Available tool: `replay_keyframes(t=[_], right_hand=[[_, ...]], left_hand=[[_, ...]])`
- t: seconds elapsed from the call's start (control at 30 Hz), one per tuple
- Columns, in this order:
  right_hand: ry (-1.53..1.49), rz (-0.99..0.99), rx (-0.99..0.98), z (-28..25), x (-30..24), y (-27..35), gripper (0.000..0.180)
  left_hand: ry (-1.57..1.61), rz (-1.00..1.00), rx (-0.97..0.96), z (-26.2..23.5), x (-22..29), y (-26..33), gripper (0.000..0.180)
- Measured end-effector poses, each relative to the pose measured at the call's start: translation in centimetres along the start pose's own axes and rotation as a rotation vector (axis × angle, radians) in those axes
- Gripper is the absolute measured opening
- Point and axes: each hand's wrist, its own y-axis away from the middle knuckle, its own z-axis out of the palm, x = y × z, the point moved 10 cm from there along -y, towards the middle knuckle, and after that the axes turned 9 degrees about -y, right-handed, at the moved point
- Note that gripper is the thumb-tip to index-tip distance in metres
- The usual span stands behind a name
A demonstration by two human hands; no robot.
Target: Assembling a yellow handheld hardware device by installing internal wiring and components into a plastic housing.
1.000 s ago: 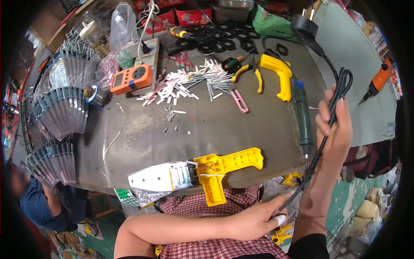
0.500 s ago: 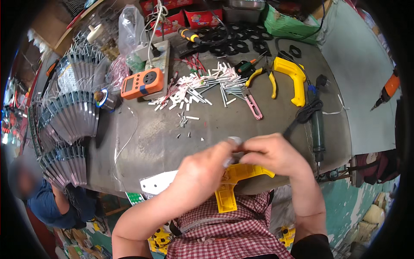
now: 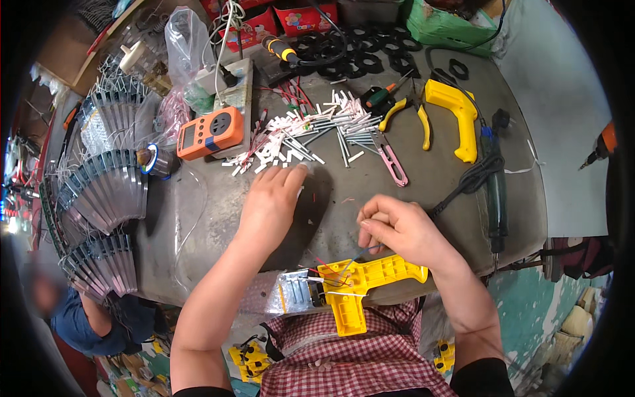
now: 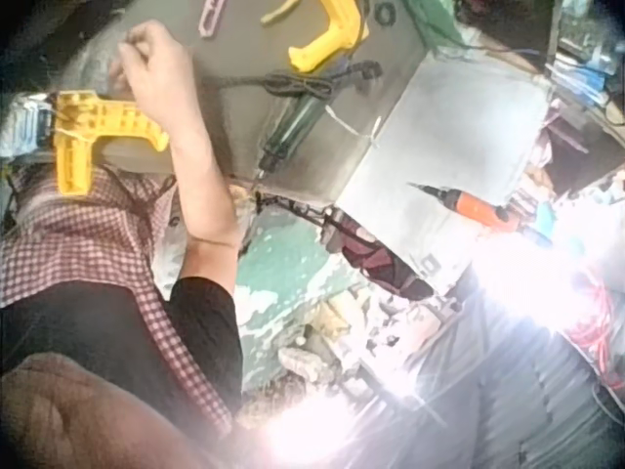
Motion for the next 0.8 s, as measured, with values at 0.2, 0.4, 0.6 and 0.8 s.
replay_keyframes(t=[0.2, 0.4, 0.6, 0.8], right_hand=[[0.063, -0.035, -0.014, 1.6, -0.5, 0.1, 0.009], [0.205, -0.314, 0.219, 0.5, -3.6, 1.2, 0.011], [0.425, -0.653, 0.294, 2.0, -7.5, 3.1, 0.008], [0.425, -0.643, 0.334, 2.2, -7.8, 3.8, 0.010]], left_hand=[[0.242, -0.161, -0.068, -0.3, -0.2, -0.2, 0.037], [1.186, -0.518, -0.143, -0.3, 1.2, 3.0, 0.036], [1.403, -0.545, -0.156, -0.7, 2.4, 3.5, 0.040], [1.467, -0.565, -0.147, -0.7, 2.6, 3.6, 0.047]])
